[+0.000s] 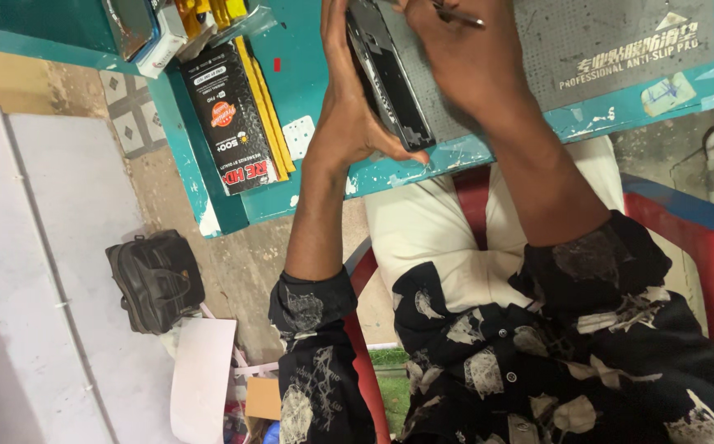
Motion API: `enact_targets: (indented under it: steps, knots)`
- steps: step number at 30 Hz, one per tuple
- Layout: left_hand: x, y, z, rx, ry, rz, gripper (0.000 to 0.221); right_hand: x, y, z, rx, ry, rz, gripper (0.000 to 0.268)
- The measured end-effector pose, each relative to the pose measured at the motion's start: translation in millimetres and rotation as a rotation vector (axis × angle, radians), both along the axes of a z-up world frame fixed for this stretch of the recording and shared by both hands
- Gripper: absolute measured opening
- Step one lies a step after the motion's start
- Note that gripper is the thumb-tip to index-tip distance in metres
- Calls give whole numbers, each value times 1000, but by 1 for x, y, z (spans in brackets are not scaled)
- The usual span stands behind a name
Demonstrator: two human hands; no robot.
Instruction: The person uses a metal prying tool to separate the back cover of a smartphone chassis held in the left hand. The person repeatedly works along the edges and corners to release clips, then flips the device to continue prying. The back cover remains attached but partially separated by the end of the clip.
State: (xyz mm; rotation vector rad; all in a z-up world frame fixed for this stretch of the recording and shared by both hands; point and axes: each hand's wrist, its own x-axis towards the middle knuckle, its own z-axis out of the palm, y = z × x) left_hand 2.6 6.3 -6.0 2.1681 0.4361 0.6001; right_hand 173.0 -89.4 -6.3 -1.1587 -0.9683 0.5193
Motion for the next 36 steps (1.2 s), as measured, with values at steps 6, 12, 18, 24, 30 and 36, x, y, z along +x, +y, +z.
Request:
enact_targets:
  steps: [6,12,18,24,30,36]
  knots:
    - [0,1,-4,-27,-9,-3,182,-1,-2,-5,-117,-7,-50,17]
    - [-1,3,-7,17,-11,-3,182,-2,-4,-2,-59,-32,-31,22]
    - [-1,3,-9,0,-16,-13,183,-1,-8,0,-63,-58,-29,23]
    - [-1,3,-9,-28,-11,-12,184,-1,-8,-1,-36,-70,-39,20]
    - [-1,2,-7,-35,-19,-16,183,-4,-5,-5,-96,-97,-73,17]
    - [-1,1,-6,-8,-1,-4,182,-2,-8,4,-82,-174,-95,10]
